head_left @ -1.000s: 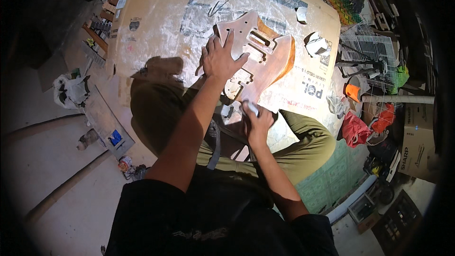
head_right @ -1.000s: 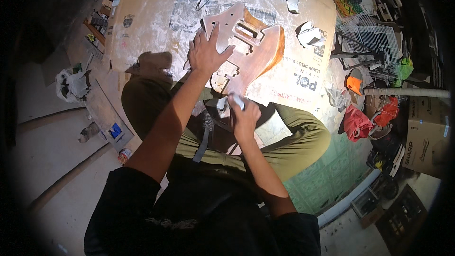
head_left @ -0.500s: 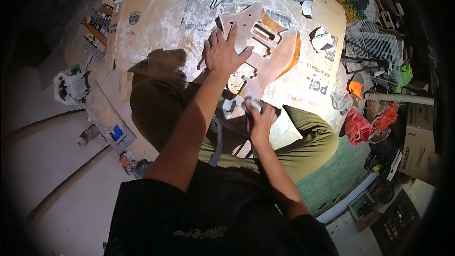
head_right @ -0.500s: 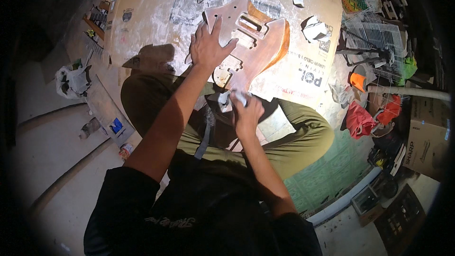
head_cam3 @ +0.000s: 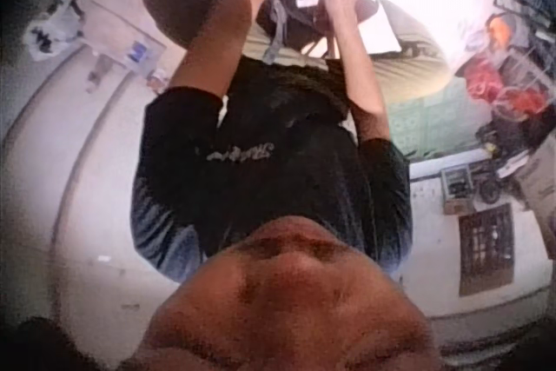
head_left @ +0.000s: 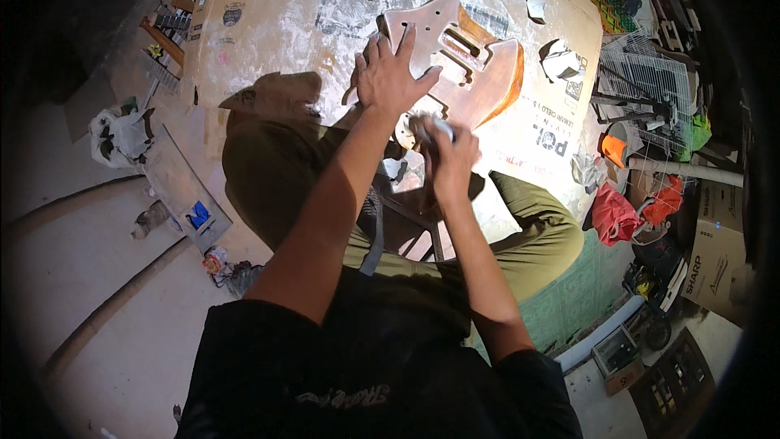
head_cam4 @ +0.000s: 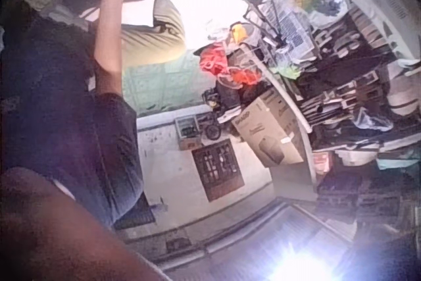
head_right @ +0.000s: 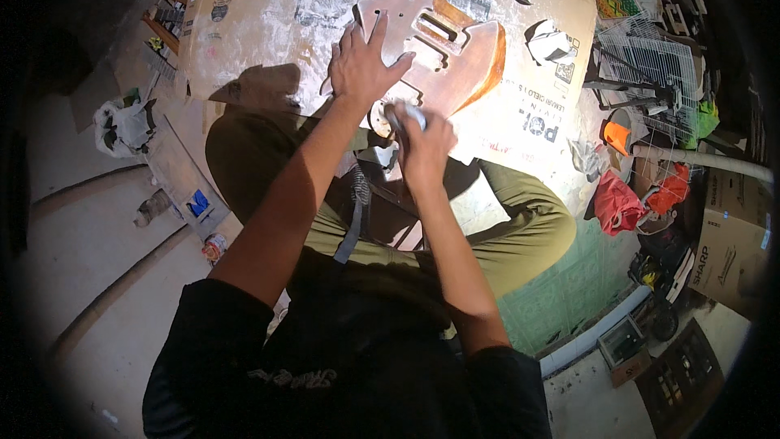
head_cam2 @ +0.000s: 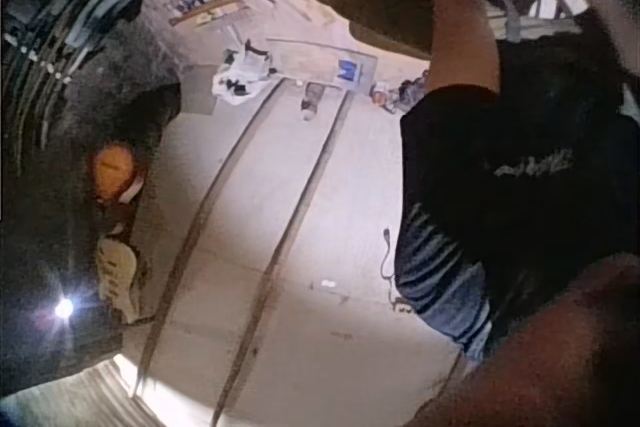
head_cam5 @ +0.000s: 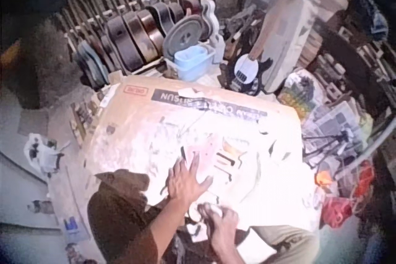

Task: The person sands the surface and edges of a wooden guitar body using a small piece of sandpaper.

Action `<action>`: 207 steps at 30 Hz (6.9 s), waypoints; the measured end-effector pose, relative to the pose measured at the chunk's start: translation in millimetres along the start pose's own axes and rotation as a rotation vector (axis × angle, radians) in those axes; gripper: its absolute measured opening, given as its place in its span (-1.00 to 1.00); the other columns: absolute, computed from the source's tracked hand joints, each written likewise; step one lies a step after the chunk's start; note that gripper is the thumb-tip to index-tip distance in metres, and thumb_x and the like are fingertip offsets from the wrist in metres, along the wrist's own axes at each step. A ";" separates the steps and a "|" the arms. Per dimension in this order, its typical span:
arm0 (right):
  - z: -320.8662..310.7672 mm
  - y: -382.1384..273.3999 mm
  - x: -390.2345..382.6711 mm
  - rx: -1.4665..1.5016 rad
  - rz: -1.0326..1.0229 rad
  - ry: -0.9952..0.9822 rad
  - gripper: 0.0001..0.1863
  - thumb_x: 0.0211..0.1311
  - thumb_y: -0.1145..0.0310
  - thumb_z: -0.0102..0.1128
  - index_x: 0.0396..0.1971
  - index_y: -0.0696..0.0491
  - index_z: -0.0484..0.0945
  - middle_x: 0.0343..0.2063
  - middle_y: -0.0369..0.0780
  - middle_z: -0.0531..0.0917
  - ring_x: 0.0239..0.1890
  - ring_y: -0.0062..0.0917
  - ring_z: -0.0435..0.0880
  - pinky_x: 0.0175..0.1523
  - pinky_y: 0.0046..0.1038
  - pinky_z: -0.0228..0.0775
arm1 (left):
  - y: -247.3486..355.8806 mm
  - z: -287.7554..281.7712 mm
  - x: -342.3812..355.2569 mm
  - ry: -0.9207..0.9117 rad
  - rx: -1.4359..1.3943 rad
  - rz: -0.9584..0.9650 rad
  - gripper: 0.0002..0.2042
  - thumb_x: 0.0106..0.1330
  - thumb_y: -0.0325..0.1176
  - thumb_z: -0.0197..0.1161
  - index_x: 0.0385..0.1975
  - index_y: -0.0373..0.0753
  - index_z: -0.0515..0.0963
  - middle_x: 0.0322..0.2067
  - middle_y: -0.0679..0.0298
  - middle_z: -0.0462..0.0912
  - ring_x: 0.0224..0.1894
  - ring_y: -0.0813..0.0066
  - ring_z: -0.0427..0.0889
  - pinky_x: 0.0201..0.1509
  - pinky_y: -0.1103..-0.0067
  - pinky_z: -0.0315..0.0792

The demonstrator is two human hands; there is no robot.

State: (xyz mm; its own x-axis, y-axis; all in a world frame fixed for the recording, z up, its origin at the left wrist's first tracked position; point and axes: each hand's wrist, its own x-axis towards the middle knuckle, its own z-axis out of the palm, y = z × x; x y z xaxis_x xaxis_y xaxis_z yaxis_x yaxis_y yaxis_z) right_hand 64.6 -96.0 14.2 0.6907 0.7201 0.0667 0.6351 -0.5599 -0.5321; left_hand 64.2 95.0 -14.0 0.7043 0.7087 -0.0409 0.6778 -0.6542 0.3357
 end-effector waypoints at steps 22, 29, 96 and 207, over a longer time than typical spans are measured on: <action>-13.0 9.2 -71.2 -0.017 0.055 -0.041 -0.41 0.12 0.46 0.40 0.16 -0.38 0.62 0.01 -0.10 0.57 0.08 -0.11 0.47 0.17 -0.08 0.22 | -0.8 0.2 -0.8 0.021 -0.011 -0.026 -0.11 0.20 0.39 0.19 0.50 0.08 0.22 0.30 -0.18 0.38 0.44 -0.09 0.26 0.46 0.00 0.16; -5.1 9.9 -33.5 -0.044 0.077 0.000 -0.46 0.17 0.40 0.38 0.18 -0.31 0.60 0.02 -0.06 0.56 0.08 -0.12 0.48 0.19 -0.10 0.23 | -0.6 6.0 -0.6 0.007 0.005 -0.005 -0.11 0.20 0.39 0.17 0.50 0.07 0.24 0.29 -0.17 0.40 0.42 -0.08 0.29 0.42 0.04 0.21; -17.5 24.2 18.4 -0.196 0.085 0.026 -0.57 0.20 0.48 0.22 0.11 -0.08 0.59 -0.03 0.02 0.54 0.02 -0.04 0.47 0.11 -0.09 0.30 | -2.7 2.8 -1.9 0.018 -0.005 -0.023 -0.01 0.08 0.45 0.26 0.50 0.05 0.21 0.29 -0.17 0.38 0.40 -0.08 0.31 0.40 0.06 0.25; -20.0 8.5 -69.8 -0.050 0.011 -0.178 -0.54 0.30 0.38 0.14 0.17 -0.36 0.60 0.08 -0.12 0.54 0.16 -0.15 0.45 0.26 -0.10 0.18 | -6.1 -16.6 15.0 -0.371 -0.075 -0.047 0.52 -0.47 0.14 0.77 0.59 0.20 -0.22 0.48 -0.19 -0.01 0.55 -0.20 -0.04 0.27 -0.43 0.15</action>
State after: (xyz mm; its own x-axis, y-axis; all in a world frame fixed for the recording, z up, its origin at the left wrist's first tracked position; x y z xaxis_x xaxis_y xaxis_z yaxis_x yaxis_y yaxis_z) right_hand 28.7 -159.2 21.8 0.6283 0.7726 -0.0911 0.6475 -0.5843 -0.4892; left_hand 67.2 114.0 -1.0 0.7104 0.5849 -0.3914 0.7038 -0.5919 0.3930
